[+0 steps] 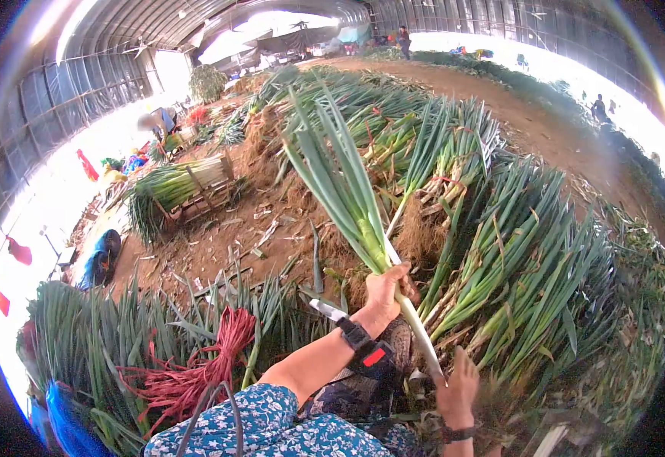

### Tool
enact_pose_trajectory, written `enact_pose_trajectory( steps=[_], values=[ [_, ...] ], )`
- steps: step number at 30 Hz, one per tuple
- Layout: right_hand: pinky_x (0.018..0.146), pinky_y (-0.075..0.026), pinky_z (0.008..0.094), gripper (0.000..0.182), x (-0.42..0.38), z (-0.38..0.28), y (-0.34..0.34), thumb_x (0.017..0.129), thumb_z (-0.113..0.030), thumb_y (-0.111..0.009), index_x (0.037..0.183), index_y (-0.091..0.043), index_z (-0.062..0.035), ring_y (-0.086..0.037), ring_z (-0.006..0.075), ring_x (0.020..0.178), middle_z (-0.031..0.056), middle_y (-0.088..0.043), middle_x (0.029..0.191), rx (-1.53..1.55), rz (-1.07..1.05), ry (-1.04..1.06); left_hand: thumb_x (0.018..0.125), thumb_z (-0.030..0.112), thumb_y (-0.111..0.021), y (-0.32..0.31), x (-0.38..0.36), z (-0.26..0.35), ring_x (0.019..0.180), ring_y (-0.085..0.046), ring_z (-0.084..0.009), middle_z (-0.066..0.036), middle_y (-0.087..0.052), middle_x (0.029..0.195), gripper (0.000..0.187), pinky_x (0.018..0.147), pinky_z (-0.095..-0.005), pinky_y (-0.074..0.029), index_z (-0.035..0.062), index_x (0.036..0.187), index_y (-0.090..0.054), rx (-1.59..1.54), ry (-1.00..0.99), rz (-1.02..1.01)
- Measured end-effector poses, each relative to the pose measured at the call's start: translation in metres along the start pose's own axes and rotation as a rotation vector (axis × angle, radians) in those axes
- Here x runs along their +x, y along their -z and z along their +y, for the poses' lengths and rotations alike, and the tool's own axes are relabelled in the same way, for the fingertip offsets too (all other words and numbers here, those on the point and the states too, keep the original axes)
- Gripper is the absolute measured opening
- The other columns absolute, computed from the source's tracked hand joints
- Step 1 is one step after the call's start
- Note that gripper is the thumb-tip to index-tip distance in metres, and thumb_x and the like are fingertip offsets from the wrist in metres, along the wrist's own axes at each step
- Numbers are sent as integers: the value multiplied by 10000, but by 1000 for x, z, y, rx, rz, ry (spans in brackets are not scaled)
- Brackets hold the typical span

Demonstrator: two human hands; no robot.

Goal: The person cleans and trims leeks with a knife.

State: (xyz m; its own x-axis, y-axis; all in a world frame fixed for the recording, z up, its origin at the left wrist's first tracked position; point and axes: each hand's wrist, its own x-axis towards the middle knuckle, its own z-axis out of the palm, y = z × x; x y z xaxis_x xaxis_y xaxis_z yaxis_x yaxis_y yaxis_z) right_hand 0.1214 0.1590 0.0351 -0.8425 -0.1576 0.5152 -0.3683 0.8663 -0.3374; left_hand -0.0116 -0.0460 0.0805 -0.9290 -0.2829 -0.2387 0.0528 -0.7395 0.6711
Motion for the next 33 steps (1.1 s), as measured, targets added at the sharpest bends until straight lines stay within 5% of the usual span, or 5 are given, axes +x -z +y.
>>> enact_pose_trajectory(
  steps=[4,11,20,22,33],
  values=[
    [629,-479,401,350,-46,35,-57,723,-162,-703,995,-539,-14,-607,330,785,178,-620,884,246,-554,-419,736,55,-685,-8,-11,-1,408,-457,-169,-41,-492,544,137,399,-310,-402,16,750,-553,27,22,-19],
    [628,-469,255,230,-85,44,-96,790,-25,-610,1018,-575,-18,-548,104,722,-9,-577,829,1661,-234,-915,754,113,-695,-32,-24,-20,436,-495,-108,-51,-543,588,171,400,-250,-487,7,809,-572,239,76,-276],
    [748,-480,390,398,-83,58,-120,806,-229,-602,1134,-485,-34,-585,270,882,85,-595,973,1095,-701,-629,805,369,-667,-36,-66,-81,545,-523,-119,-26,-552,596,326,505,-310,-412,61,790,-560,829,-250,-706],
    [727,-472,431,343,-50,20,-38,780,-167,-604,1093,-502,-69,-581,346,896,168,-593,1013,101,-758,-106,800,389,-663,-34,-72,-94,563,-543,-173,-63,-562,619,344,535,-351,-418,59,808,-566,870,-516,-637],
    [867,-364,482,444,41,-33,112,725,-167,-652,1086,-495,40,-475,354,1007,210,-504,1095,-359,89,408,745,205,-608,-28,-61,-74,733,-594,-249,-63,-564,722,135,630,-375,-446,101,782,-531,1748,-1032,-860]
  ],
)
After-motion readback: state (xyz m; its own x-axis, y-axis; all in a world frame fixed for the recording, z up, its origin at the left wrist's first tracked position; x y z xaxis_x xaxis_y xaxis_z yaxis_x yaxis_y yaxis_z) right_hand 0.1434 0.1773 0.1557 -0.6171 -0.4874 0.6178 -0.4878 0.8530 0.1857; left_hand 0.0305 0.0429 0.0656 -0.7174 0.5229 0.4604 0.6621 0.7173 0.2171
